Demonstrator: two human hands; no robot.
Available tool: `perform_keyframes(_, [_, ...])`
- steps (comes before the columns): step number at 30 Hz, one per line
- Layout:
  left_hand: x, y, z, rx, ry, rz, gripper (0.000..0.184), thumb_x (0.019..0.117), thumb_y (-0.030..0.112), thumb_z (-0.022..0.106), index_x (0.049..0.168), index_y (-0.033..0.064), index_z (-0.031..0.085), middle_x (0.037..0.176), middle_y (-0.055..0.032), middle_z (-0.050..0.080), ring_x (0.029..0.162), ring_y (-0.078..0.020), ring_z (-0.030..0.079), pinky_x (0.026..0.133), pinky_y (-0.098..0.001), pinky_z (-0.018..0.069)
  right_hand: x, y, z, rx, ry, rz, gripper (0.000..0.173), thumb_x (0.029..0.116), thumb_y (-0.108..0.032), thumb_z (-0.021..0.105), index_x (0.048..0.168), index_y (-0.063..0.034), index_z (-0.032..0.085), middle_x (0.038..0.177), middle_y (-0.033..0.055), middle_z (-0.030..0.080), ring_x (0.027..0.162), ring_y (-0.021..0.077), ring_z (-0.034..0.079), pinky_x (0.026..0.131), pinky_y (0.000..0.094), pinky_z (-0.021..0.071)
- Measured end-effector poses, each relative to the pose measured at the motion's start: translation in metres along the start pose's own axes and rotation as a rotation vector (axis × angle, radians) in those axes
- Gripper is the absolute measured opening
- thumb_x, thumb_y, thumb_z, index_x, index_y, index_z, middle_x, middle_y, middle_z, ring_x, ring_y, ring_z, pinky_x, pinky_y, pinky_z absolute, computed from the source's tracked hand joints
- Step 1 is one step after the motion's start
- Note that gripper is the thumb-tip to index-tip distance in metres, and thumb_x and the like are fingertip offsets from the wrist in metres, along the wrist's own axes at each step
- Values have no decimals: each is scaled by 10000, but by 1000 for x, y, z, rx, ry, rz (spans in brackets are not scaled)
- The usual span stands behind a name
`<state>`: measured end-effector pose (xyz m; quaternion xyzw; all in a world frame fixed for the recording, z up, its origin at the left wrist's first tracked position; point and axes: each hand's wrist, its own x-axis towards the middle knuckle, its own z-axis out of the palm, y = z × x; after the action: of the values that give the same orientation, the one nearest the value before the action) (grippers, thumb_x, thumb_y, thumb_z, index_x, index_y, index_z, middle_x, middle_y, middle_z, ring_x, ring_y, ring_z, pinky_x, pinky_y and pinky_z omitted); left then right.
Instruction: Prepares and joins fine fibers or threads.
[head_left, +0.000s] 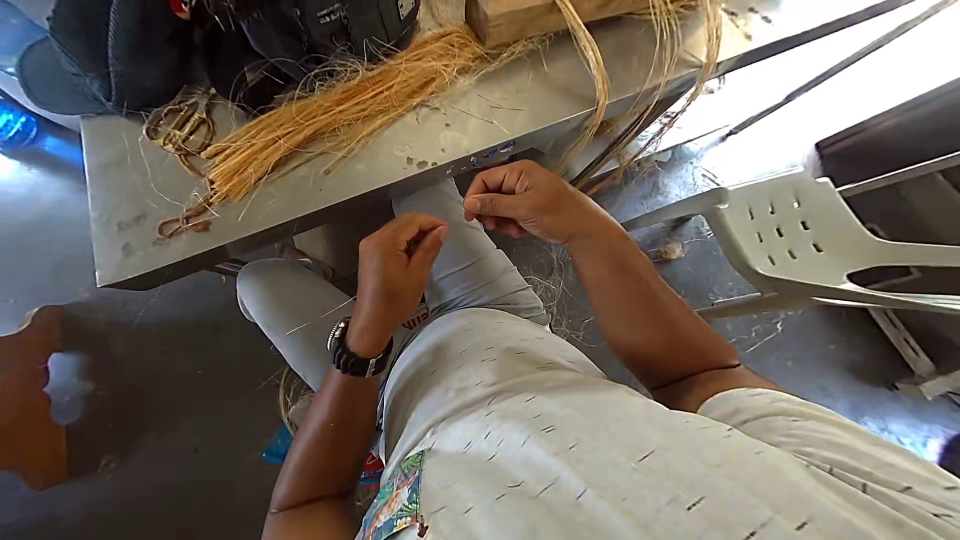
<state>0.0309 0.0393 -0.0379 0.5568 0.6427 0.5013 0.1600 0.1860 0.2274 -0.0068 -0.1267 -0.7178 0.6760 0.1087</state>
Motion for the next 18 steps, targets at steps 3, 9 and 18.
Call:
perform_keyframes(3, [-6,-3,-9,-4,15,-25,134,1036,185,619,1083,110,720,841,12,665,614,-62,575,514,-208,482,-1,5,0,122,-3,65,146,1031,-86,580,954,-17,682,703,12,611,480,32,479,428,164,404])
perform_keyframes(9, [-7,-11,-21,104,65,6,147,1044,202,609,1102,121,716,803,4,660,567,-64,563,478,-211,469,2,14,8,193,31,108,173,1052,-73,549,1017,4,700,790,56,701,505,50,549,449,181,464])
perform_keyframes(18, [-12,-21,-25,260,144,11,151,1040,187,610,1145,126,701,757,3,622,530,-65,506,451,-220,420,4,29,18,262,116,173,186,1064,-109,545,1007,-3,688,815,62,689,521,58,547,471,185,472])
